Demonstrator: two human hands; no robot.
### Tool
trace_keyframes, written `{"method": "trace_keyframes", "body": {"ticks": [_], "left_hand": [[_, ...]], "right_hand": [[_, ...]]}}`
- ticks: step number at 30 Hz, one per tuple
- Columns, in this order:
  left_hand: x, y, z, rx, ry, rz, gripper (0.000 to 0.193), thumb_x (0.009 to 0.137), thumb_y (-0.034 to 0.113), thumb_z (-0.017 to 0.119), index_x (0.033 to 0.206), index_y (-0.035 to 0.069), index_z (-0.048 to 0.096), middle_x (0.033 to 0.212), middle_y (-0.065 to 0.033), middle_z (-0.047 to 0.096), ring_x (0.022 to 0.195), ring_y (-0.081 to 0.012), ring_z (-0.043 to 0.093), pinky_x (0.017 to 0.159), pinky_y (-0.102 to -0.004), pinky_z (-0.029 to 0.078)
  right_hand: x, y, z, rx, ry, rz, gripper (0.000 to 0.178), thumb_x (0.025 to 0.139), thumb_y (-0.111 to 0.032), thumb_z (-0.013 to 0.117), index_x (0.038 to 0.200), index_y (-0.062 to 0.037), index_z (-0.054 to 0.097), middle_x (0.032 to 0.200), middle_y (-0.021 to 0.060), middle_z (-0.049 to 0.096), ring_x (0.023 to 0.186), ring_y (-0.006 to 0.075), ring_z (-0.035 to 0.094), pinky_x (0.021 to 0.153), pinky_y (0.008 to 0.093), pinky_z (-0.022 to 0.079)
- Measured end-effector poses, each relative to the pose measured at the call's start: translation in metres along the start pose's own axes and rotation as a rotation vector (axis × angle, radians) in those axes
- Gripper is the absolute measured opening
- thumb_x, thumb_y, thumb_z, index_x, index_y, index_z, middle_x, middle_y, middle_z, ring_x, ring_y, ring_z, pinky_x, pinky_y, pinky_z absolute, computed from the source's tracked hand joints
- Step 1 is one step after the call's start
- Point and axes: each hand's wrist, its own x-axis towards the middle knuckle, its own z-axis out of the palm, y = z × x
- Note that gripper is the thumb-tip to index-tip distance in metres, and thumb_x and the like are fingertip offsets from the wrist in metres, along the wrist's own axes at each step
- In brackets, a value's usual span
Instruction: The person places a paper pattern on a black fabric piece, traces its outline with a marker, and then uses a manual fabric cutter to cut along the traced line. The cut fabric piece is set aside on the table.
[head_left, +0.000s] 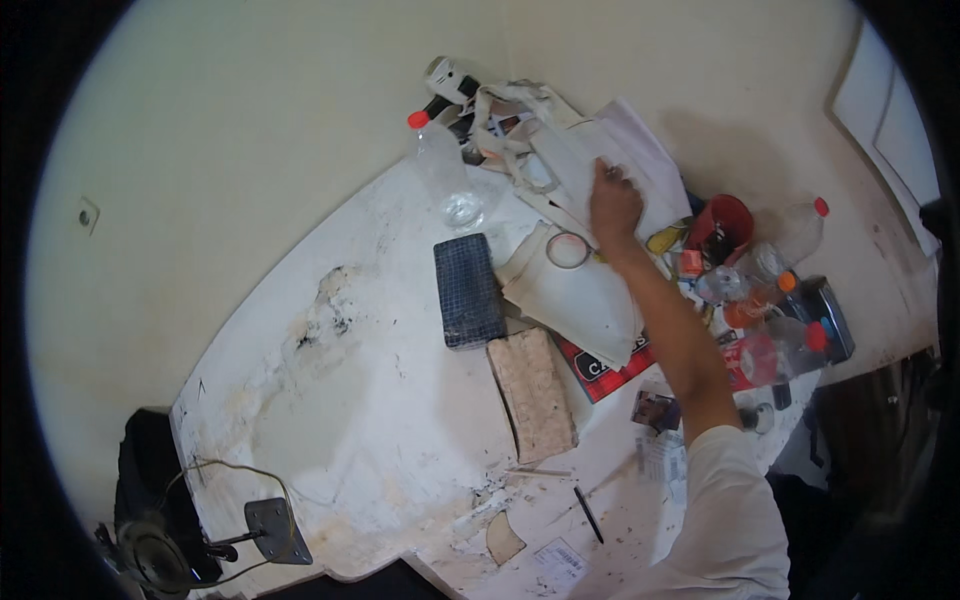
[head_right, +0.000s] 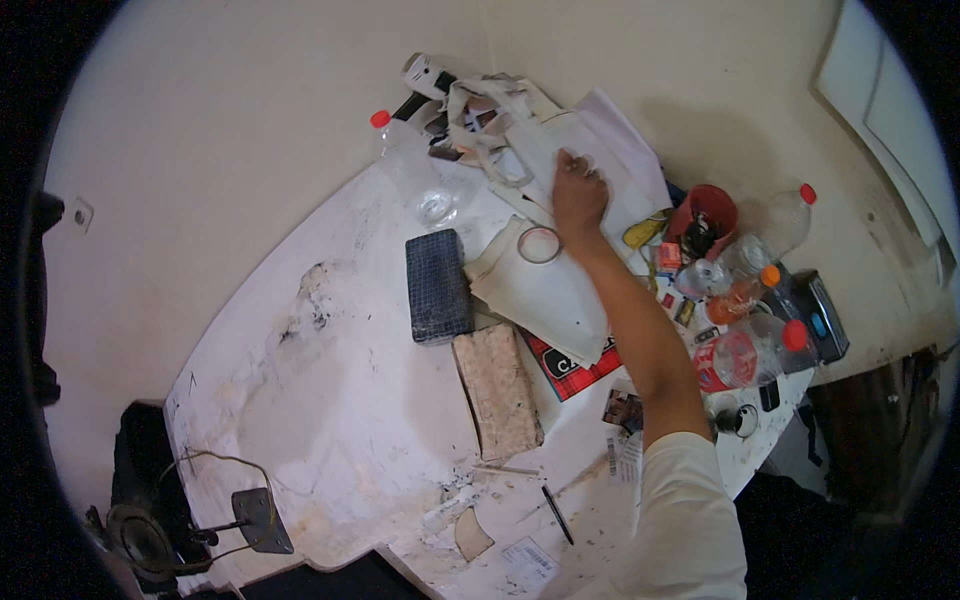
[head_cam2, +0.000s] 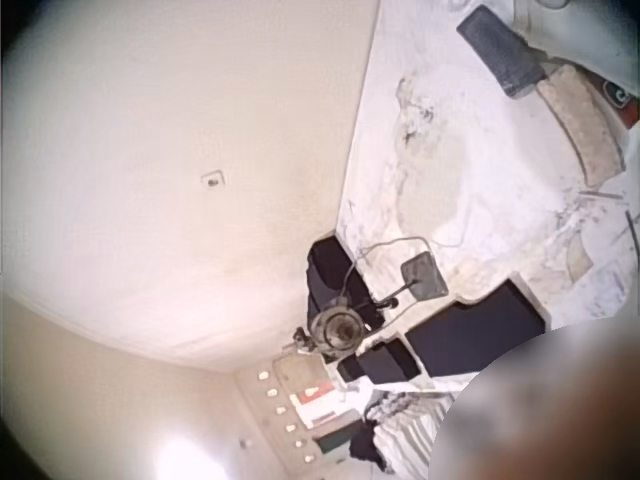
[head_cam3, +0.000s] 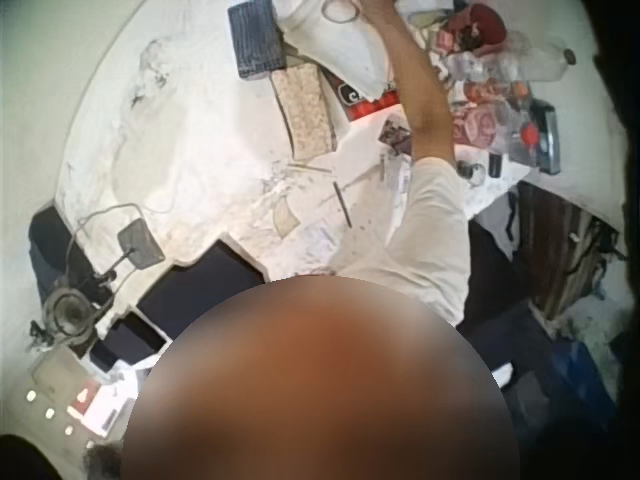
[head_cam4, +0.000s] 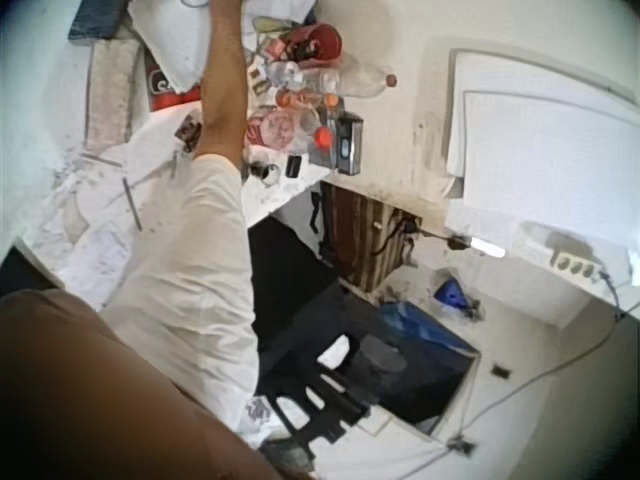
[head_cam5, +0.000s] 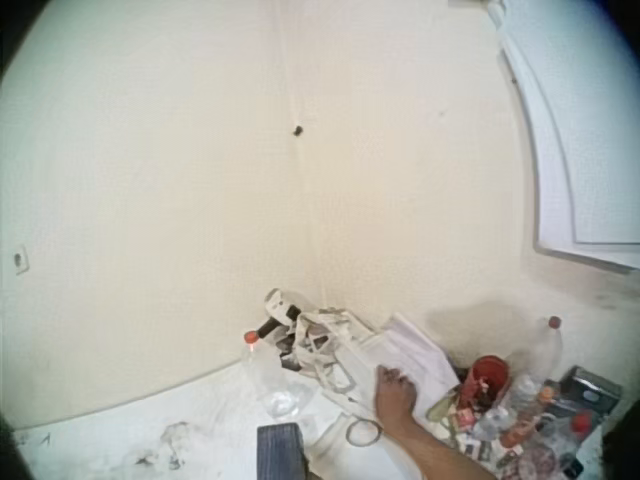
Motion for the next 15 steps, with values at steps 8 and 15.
{"method": "trace_keyframes", "body": {"ticks": [8,15], "left_hand": [[0.015,0.004,0.000,-0.012,0.000,0.036,0.054,0.110,0.021,0.058,0.159,0.000,0.048,0.155,-0.0245,0.055,0.134,-0.0464,0.055,0.115,-0.0582,0.047],[0.026,0.008,0.001,-0.024,-0.003,0.033,0.053,0.109,0.018,0.060,0.157,0.000,0.050,0.152,-0.0234,0.057,0.130,-0.0442,0.058,0.113,-0.0567,0.049]], "right_hand": [[-0.057,-0.056,-0.061,0.222,-0.350,-0.028,0.040,0.104,-0.016,0.061,0.140,-0.0010,0.053,0.109,0.0211,0.075,0.094,0.0371,0.079,0.076,0.0516,0.064],[-0.030,-0.010,-0.029,0.560,-0.613,-0.089,0.066,0.109,-0.050,0.065,0.148,0.0019,0.056,0.128,0.0273,0.073,0.118,0.0495,0.070,0.101,0.0618,0.056]]}}
